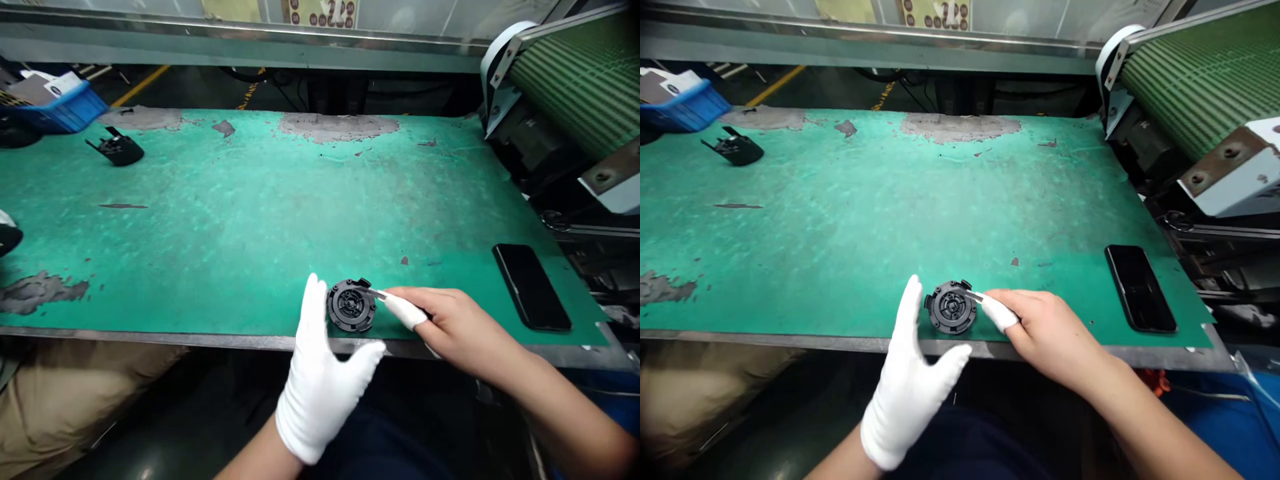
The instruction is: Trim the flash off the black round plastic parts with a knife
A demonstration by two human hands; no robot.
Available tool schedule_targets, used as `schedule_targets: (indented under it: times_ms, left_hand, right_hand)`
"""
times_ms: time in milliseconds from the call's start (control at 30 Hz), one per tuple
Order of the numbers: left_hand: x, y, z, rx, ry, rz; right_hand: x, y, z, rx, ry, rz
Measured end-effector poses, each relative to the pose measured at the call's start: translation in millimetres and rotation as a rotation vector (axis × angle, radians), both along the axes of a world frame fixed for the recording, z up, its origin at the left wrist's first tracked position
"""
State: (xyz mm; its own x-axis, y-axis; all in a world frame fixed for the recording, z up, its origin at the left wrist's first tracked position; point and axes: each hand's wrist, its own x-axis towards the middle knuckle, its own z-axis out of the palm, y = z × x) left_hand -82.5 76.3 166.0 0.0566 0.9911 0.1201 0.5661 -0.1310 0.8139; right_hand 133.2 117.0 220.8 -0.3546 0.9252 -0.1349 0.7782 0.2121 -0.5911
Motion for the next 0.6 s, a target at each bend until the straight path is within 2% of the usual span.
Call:
schedule_targets:
  times_ms: [100,233,500,600]
  left_hand:
    - [-2.4,26.1,-1.0,-0.048,-0.027,-0.081]
    - [-0.9,36.1,-8.4,-0.035,0.013,-0.086]
    - [1.0,31.7,-14.0,0.048,0.031,-0.045]
    - [0.6,32.5,-15.6,0.068,0.039,-0.045]
  right_hand:
    - [4.6,-4.6,0.4,-0.006,-0.19,0.065]
    - [4.5,-2.5,-1.3,0.039,-0.32,0.086]
    - [6.0,-20.7,-4.2,-0.123,-0.196,0.095]
    - [6.4,-25.3,-6.9,-0.09,-0.148,0.051]
